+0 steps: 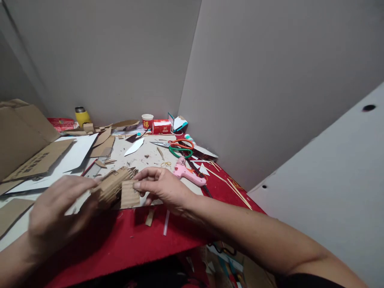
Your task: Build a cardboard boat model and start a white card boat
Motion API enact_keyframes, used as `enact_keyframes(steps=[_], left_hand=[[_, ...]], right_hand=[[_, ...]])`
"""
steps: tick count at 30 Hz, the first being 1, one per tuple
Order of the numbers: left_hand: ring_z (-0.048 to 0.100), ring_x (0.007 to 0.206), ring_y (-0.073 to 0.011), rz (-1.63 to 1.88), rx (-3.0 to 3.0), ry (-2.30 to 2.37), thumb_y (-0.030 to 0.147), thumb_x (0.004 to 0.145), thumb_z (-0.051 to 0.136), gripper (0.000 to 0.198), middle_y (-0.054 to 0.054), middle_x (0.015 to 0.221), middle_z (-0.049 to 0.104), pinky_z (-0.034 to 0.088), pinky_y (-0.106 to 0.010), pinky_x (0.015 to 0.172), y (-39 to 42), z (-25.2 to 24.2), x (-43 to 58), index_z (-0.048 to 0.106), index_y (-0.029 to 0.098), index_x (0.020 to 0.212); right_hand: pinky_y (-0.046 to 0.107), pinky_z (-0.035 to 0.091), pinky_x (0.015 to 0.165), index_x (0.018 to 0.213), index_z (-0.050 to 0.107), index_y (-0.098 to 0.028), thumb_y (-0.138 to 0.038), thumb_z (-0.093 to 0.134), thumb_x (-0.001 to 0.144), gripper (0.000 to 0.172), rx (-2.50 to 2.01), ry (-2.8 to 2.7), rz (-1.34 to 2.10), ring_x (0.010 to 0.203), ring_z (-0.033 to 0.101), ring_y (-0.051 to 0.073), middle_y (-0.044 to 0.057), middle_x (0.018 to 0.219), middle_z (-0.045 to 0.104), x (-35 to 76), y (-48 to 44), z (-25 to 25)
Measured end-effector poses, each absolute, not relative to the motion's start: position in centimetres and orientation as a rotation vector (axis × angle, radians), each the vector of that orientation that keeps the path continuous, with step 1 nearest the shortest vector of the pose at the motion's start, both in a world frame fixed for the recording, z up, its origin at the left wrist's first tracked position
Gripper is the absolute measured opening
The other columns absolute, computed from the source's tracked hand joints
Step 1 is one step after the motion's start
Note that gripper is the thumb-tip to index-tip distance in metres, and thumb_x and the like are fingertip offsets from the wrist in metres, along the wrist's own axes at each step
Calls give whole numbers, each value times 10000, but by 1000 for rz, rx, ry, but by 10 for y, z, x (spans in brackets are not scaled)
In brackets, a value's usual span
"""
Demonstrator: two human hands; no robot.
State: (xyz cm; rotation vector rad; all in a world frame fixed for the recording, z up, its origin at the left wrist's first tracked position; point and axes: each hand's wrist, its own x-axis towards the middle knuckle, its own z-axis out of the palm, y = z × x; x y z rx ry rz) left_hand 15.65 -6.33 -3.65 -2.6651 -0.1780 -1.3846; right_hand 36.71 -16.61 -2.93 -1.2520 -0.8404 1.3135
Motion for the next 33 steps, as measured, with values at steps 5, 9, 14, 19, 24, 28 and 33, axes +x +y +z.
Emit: enact_keyframes(steps=[5,9,14,19,24,28,33], left_hand=[[599,593,-122,-1509,-2681,-1074,288,840,591,350,24,757,667,507,-262,602,-67,-20,152,561,239,1185],[579,480,-121,-1392,-2897,-1340,450,844,516,423,63,623,670,457,-224,442,-74,-22,145,516,294,1237],[642,524,-148,-1346,-3026,-1309,452,823,557,533,29,695,709,446,-213,396,-85,-42,137,456,283,1318],[584,526,-122,-1375,-2889,-892,313,847,557,433,8,777,674,496,-247,548,-83,-45,137,502,276,1274],[591,1088,-272,-1314,-2915,-821,345,831,578,419,-88,1200,619,474,-416,946,-63,-35,145,521,242,1233],[542,1200,-295,-1097,-3281,-1051,446,858,532,511,-88,1348,553,485,-431,950,-42,-37,149,457,269,1332],[431,1306,-310,-922,-3364,-819,378,857,537,488,-54,1421,487,390,-505,1039,-31,-42,145,474,307,1336]], right_hand=[[163,481,455,808,560,-152,-273,793,631,317,-1239,-750,1285,540,621,107,-7,563,640,362,-167,-41],[178,500,461,860,534,-167,-266,794,635,358,-1170,-713,1285,547,651,127,1,577,664,353,-166,-50],[169,506,449,803,506,-172,-274,819,597,388,-1124,-655,1266,511,645,114,-18,569,656,347,-159,-54],[168,510,446,764,504,-170,-279,828,584,387,-1124,-646,1258,529,660,126,-21,552,649,346,-155,-58],[178,521,442,752,503,-166,-289,835,581,393,-1119,-640,1249,546,672,142,-22,552,647,345,-153,-63],[171,522,445,757,506,-164,-287,830,592,385,-1094,-646,1258,547,672,136,-15,564,658,345,-151,-65],[169,519,450,766,493,-170,-296,831,597,398,-1101,-644,1290,533,671,133,-13,560,663,346,-149,-65]])
